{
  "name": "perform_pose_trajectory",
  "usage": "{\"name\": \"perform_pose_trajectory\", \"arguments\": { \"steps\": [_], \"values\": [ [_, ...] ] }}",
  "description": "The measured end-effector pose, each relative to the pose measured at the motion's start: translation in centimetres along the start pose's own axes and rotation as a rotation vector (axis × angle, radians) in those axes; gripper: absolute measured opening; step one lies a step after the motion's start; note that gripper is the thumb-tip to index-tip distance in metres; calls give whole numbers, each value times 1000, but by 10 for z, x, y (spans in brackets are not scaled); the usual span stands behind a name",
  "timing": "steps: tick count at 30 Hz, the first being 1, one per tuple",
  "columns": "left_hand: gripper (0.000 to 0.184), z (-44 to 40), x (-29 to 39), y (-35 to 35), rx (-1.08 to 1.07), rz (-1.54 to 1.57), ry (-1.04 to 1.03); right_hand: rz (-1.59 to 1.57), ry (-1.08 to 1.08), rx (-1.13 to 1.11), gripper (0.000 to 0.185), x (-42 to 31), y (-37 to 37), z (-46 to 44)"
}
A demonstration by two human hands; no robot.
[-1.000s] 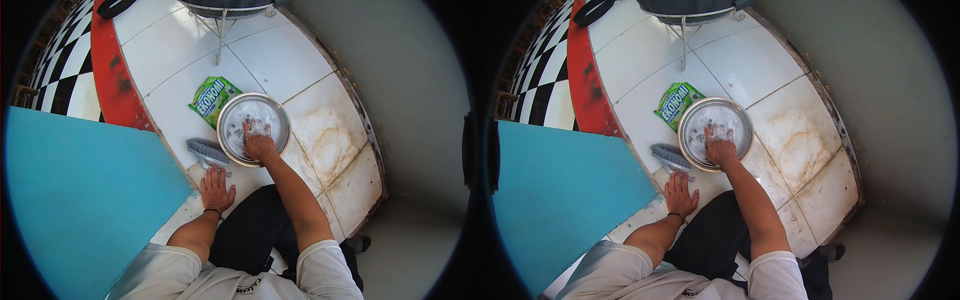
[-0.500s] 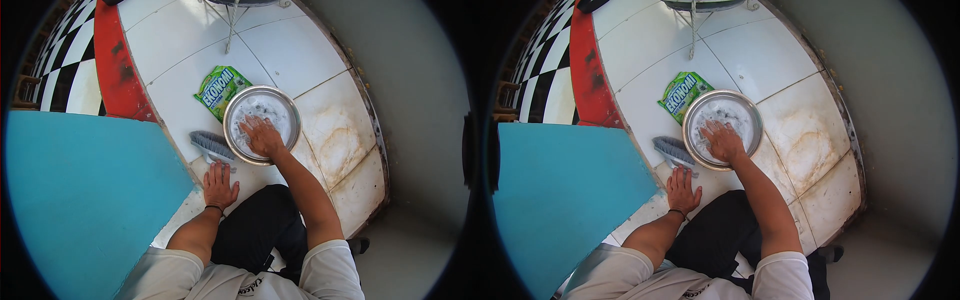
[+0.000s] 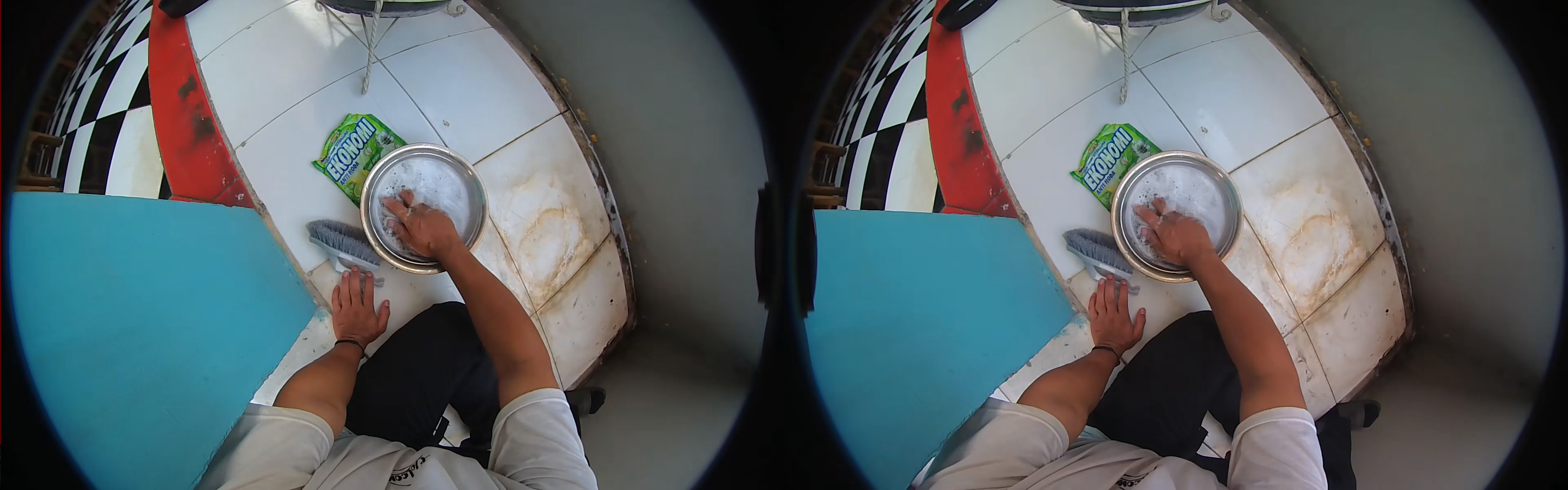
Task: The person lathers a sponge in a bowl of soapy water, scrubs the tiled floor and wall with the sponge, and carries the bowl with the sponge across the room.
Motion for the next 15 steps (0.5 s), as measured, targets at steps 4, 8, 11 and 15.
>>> {"name": "perform_pose_trajectory", "arguments": {
  "steps": [4,8,11,15],
  "values": [
    [72,2,0,2,-8,-17,2,21,-19,243,66,-6,1,16],
    [71,1,1,1,30,-4,-8,-43,-159,208,74,1,2,24],
    [70,1,1,2,43,-12,-20,-369,-247,258,70,18,-3,18],
    [70,1,2,2,49,-17,-23,-1724,-489,158,56,-3,46,29]
  ]
}}
Point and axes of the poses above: each hand's wrist, its own z-axis away from the middle knuckle, its own y-axis out of the back of the hand, x = y × z, the point moved 1 cm from there along -z, towards the middle knuckle, and after that the axes turned 4 degrees about x, right-handed, at the moved point
